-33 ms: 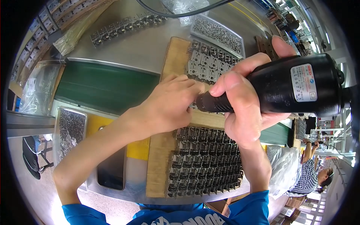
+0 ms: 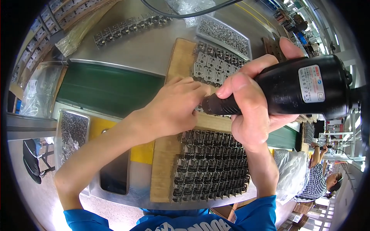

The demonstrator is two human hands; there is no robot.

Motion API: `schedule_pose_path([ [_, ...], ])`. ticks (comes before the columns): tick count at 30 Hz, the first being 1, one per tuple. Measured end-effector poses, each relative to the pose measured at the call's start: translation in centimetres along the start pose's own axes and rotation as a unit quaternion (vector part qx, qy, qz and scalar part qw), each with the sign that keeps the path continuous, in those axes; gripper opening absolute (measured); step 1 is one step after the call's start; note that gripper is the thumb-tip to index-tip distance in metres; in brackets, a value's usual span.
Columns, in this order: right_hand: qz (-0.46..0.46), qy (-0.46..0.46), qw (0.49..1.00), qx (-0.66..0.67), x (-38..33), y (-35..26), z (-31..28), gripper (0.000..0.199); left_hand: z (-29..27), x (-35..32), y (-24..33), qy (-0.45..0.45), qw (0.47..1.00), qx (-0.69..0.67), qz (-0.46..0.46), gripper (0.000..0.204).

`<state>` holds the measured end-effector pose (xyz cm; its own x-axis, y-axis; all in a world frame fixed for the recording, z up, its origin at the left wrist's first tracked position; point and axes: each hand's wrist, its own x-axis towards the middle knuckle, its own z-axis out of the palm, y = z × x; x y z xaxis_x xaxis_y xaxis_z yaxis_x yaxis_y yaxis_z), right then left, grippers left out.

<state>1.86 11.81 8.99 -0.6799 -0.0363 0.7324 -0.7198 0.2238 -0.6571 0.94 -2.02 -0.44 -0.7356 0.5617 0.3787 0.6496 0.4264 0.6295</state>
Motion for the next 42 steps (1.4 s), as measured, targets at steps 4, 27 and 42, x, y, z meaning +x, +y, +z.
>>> schedule_pose_path([
  [4,0.001,0.0,1.0,-0.003,0.3,-0.1,-0.4,0.07,-0.6,-0.3,0.7,0.021,0.999,0.011,0.027,0.04],
  [27,0.031,-0.02,0.998,0.043,0.6,-1.2,2.3,0.065,-2.1,-1.8,0.2,0.022,1.0,0.019,0.002,0.045],
  [42,0.001,-0.031,0.999,0.009,1.1,-0.6,2.1,0.057,-1.9,-1.8,0.0,0.064,0.996,0.038,0.042,0.043],
])
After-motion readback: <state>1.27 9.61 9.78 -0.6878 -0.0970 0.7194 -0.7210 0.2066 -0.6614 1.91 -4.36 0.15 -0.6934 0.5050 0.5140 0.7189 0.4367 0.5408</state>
